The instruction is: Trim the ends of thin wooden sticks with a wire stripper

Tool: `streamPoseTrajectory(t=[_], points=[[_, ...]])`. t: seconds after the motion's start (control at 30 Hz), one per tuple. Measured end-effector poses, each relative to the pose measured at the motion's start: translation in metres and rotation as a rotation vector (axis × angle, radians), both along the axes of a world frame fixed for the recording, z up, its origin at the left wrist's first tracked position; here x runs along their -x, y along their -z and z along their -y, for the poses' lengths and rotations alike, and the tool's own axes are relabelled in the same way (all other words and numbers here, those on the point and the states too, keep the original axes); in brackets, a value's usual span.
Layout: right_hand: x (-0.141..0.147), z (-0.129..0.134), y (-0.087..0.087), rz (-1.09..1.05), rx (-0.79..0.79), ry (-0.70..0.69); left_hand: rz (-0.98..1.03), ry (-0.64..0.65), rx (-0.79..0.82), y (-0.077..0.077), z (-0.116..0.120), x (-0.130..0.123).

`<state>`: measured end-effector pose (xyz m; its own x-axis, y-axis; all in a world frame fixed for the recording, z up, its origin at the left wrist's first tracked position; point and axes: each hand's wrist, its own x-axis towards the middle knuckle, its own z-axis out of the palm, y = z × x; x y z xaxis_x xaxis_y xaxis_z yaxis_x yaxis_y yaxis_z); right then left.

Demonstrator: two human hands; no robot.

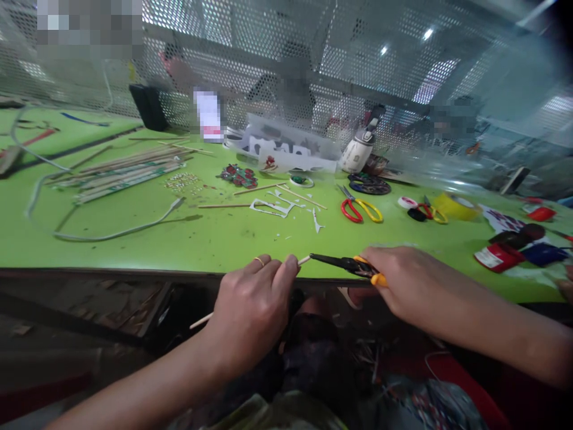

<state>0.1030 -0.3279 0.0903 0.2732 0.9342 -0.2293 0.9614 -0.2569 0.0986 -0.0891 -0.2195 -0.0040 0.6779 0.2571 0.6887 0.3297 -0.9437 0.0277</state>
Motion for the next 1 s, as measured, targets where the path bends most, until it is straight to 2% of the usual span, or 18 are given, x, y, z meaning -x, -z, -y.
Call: streamPoseTrajectory(t=[0.07,0.1,0.23,0.3,0.33,0.4,0.47,0.57,0.63,0.7,0.77,0.83,0.87,0.93,1.0], points=[[-0.001,-0.001,0.002,0.004,0.005,0.004,0.003,0.012,0.138,-0.001,-0.003,-0.001],[-0.001,0.000,0.003,0.005,0.000,-0.004,-0.014,0.041,0.292,-0.004,-0.004,0.000],[-0.002,0.010,0.008,0.004,-0.058,-0.055,-0.210,0.343,1.222,-0.020,-0.012,0.010],[-0.002,0.016,0.010,-0.001,-0.096,-0.088,-0.270,0.470,1.520,-0.026,-0.014,0.015],[-0.002,0.018,0.011,-0.001,-0.115,-0.107,-0.274,0.500,1.578,-0.028,-0.014,0.017],[-0.002,0.023,0.011,0.008,-0.149,-0.136,-0.249,0.496,1.501,-0.029,-0.011,0.019],[-0.001,0.025,0.010,0.016,-0.163,-0.149,-0.194,0.433,1.246,-0.027,-0.005,0.018],[0.000,0.026,0.009,0.018,-0.163,-0.136,-0.045,0.278,0.768,-0.020,0.005,0.014],[0.000,0.023,0.009,0.024,-0.153,-0.104,0.048,0.184,0.504,-0.014,0.009,0.010],[-0.001,0.019,0.009,0.025,-0.136,-0.074,0.087,0.118,0.306,-0.007,0.009,0.007],[-0.002,0.014,0.011,0.006,-0.120,-0.063,0.080,0.092,0.183,-0.001,0.008,0.004],[-0.002,0.010,0.012,-0.013,-0.103,-0.059,0.063,0.080,0.148,0.001,0.006,0.002],[-0.003,0.008,0.013,-0.015,-0.096,-0.060,0.052,0.074,0.182,0.001,0.005,0.001],[-0.004,0.006,0.013,-0.017,-0.092,-0.070,0.016,0.093,0.371,-0.003,0.003,0.000],[-0.009,0.007,0.012,-0.042,-0.126,-0.087,-0.041,0.164,0.655,-0.009,0.001,0.001]])
